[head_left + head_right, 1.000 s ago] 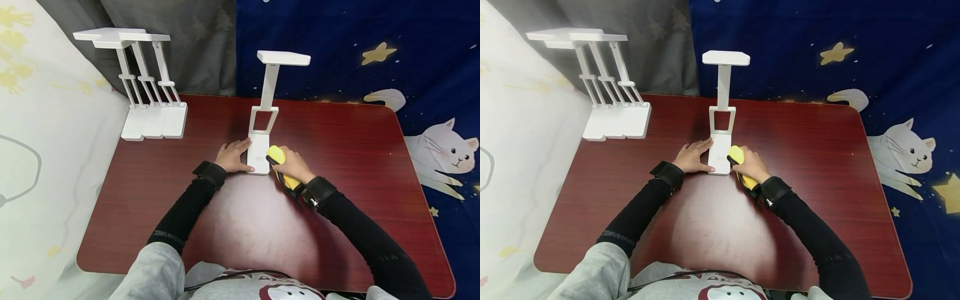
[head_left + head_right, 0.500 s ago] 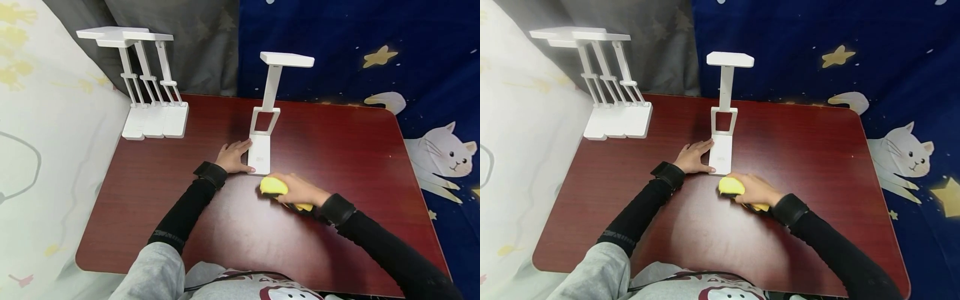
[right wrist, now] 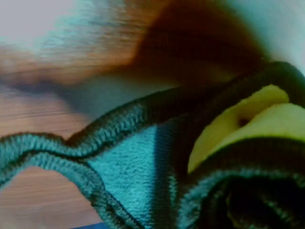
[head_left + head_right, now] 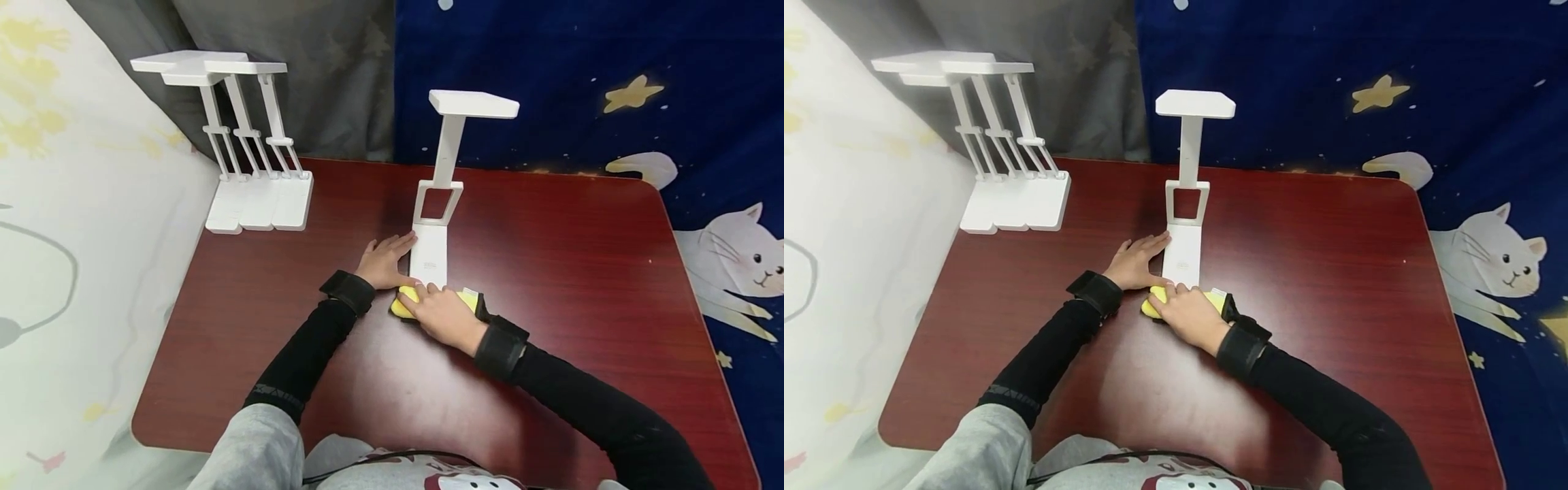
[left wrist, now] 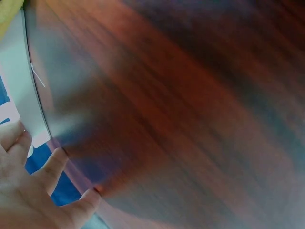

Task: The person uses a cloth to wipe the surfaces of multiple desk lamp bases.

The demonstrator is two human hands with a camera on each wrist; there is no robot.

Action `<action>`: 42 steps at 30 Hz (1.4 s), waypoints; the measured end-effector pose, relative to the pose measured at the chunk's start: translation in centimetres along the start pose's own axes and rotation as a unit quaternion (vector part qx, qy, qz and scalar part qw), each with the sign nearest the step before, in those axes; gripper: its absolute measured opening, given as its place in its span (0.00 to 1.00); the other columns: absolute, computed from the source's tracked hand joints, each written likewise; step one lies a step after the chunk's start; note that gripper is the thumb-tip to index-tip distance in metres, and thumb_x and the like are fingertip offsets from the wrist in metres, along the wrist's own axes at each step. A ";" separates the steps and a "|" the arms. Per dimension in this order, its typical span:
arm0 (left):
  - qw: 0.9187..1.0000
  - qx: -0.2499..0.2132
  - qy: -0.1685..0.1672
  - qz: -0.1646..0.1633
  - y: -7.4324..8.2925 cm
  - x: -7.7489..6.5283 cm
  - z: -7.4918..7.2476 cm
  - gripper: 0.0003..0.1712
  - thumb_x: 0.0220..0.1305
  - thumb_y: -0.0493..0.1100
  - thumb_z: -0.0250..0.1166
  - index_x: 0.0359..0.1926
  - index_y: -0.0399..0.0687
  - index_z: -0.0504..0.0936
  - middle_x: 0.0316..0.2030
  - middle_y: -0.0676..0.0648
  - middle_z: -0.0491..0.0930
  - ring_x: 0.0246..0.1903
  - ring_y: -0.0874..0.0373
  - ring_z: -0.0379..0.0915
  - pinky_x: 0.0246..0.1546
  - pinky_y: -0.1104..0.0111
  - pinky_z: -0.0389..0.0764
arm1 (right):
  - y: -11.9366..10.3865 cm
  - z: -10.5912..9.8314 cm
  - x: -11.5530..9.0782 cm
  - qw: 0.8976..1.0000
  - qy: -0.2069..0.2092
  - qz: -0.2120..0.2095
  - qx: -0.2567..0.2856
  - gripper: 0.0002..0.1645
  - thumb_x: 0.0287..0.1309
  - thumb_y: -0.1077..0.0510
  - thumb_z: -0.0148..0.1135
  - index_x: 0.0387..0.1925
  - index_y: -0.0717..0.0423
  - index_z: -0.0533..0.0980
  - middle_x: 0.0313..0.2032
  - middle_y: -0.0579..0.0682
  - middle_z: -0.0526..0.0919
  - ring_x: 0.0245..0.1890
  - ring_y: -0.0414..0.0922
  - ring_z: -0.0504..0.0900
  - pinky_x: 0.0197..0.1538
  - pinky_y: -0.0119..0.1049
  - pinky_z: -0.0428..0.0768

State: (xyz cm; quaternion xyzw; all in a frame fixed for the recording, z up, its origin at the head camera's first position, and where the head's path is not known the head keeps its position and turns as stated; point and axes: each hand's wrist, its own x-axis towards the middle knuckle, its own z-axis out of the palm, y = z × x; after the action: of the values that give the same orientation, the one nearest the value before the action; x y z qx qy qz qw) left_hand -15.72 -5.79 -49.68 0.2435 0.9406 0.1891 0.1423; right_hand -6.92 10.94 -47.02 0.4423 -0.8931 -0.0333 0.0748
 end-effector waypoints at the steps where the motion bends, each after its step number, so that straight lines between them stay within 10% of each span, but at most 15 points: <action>1: 1.000 0.000 0.002 0.000 0.0 0.0 -0.1 0.55 0.44 0.68 0.63 0.69 0.58 0.49 0.68 0.56 0.47 0.65 0.55 0.43 0.60 0.48 0.44 | 0.1 -0.1 -0.2 1.000 0.000 0.003 0.001 0.24 0.45 0.58 0.61 0.48 0.53 0.69 0.37 0.60 0.77 0.25 0.52 0.74 0.18 0.42 0.72; 22: 1.000 -0.012 -0.006 -0.013 -0.1 -0.1 -0.5 0.58 0.40 0.71 0.63 0.69 0.58 0.49 0.68 0.57 0.45 0.66 0.56 0.42 0.60 0.49 0.43 | 4.5 -1.4 -6.5 0.983 -0.085 0.128 0.096 0.42 0.34 0.54 0.70 0.57 0.52 0.67 0.34 0.58 0.78 0.27 0.52 0.78 0.20 0.45 0.74; 29: 1.000 -0.013 -0.002 -0.008 -0.2 -0.1 -0.6 0.58 0.41 0.71 0.63 0.69 0.59 0.48 0.68 0.58 0.45 0.66 0.57 0.41 0.60 0.49 0.41 | 3.5 -2.0 -3.8 0.983 -0.072 0.056 0.162 0.42 0.33 0.54 0.71 0.55 0.49 0.65 0.39 0.52 0.78 0.32 0.49 0.78 0.28 0.45 0.76; 35: 1.000 -0.012 -0.006 -0.005 -0.1 -0.2 -0.3 0.57 0.42 0.70 0.63 0.69 0.58 0.48 0.68 0.58 0.44 0.66 0.56 0.41 0.60 0.48 0.41 | 0.1 -0.2 -0.3 0.993 -0.025 -0.043 0.107 0.28 0.36 0.58 0.66 0.43 0.53 0.66 0.38 0.54 0.71 0.32 0.51 0.74 0.22 0.42 0.74; 42: 1.000 0.006 -0.005 -0.004 0.3 -0.2 -0.3 0.53 0.46 0.67 0.63 0.69 0.58 0.49 0.68 0.58 0.45 0.66 0.55 0.41 0.60 0.48 0.42 | 0.2 0.6 0.0 0.998 0.000 0.008 0.069 0.28 0.34 0.57 0.68 0.42 0.53 0.67 0.44 0.54 0.69 0.28 0.50 0.73 0.17 0.40 0.71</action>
State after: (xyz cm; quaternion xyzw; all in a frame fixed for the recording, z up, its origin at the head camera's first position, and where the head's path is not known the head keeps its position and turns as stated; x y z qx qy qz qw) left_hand -15.52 -5.78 -49.21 0.2414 0.9419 0.1819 0.1463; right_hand -7.20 11.06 -47.60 0.4394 -0.8967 0.0292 0.0445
